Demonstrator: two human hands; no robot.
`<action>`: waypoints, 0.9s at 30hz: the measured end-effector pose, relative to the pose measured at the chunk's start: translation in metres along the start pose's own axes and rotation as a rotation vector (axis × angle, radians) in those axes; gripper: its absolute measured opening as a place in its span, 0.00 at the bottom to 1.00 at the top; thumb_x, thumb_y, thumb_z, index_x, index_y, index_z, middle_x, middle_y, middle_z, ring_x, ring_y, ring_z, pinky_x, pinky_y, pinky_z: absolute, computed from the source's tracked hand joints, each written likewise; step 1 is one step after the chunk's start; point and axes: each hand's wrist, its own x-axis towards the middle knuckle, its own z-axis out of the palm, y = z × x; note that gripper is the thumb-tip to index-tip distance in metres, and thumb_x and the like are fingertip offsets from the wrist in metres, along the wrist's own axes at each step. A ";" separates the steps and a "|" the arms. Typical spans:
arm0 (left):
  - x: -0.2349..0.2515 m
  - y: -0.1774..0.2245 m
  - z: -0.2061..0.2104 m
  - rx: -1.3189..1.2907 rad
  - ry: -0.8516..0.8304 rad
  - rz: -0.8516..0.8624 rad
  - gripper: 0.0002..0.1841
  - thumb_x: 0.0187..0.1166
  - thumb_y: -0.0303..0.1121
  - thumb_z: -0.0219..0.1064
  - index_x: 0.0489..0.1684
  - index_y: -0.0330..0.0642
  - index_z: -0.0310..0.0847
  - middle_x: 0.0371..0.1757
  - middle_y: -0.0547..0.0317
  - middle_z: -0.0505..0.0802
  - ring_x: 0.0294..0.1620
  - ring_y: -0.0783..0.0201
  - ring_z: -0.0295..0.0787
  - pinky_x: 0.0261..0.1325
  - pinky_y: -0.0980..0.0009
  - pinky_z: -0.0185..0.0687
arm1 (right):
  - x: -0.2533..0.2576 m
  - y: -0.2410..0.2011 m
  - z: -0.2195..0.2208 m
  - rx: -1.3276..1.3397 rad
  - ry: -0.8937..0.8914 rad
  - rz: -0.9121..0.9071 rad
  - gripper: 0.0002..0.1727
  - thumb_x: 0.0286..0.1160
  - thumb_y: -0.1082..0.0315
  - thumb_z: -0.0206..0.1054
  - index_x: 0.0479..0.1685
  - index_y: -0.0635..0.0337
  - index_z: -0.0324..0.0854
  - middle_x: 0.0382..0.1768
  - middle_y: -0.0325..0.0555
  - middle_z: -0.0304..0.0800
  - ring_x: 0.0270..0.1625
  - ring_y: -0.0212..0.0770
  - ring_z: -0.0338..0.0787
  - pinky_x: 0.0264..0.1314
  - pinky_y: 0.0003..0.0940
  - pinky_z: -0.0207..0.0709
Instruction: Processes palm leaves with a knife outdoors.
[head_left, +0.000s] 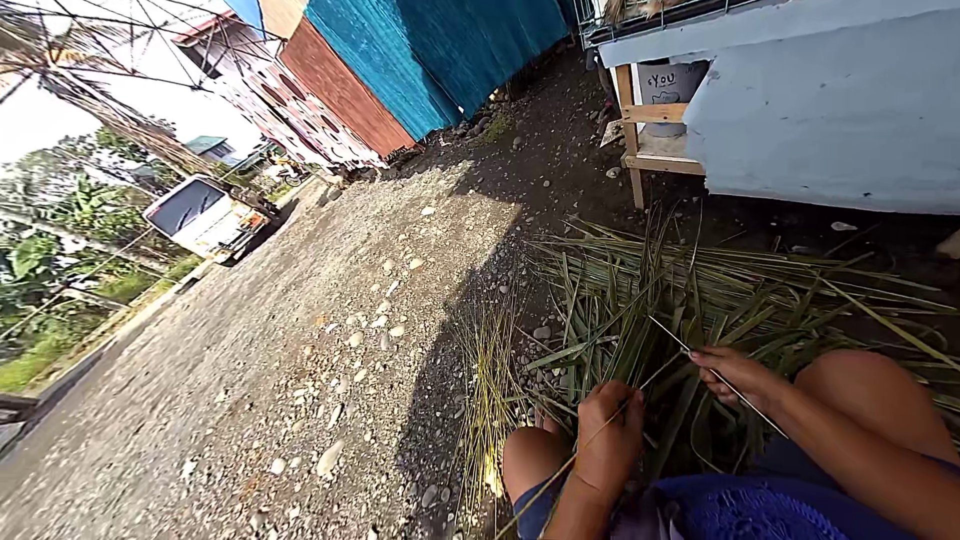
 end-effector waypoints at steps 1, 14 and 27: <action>0.000 0.000 -0.002 -0.023 0.012 -0.029 0.08 0.78 0.31 0.69 0.31 0.38 0.90 0.29 0.59 0.91 0.30 0.72 0.88 0.39 0.75 0.85 | -0.002 0.000 -0.002 0.142 -0.029 0.044 0.15 0.95 0.55 0.50 0.68 0.50 0.72 0.18 0.31 0.64 0.11 0.25 0.61 0.11 0.19 0.59; 0.011 -0.009 -0.042 -0.484 0.169 -0.435 0.07 0.83 0.23 0.65 0.33 0.32 0.82 0.24 0.57 0.91 0.18 0.71 0.84 0.24 0.76 0.82 | -0.005 0.001 -0.013 0.748 -0.295 -0.034 0.30 0.95 0.43 0.33 0.58 0.55 0.75 0.15 0.32 0.69 0.10 0.26 0.69 0.10 0.19 0.67; 0.011 -0.003 -0.002 -0.561 0.213 -0.376 0.06 0.83 0.24 0.66 0.35 0.32 0.83 0.25 0.58 0.91 0.21 0.72 0.86 0.28 0.77 0.84 | -0.074 -0.027 0.055 0.411 -0.470 -0.100 0.19 0.85 0.64 0.57 0.73 0.53 0.76 0.21 0.32 0.73 0.15 0.25 0.73 0.16 0.18 0.70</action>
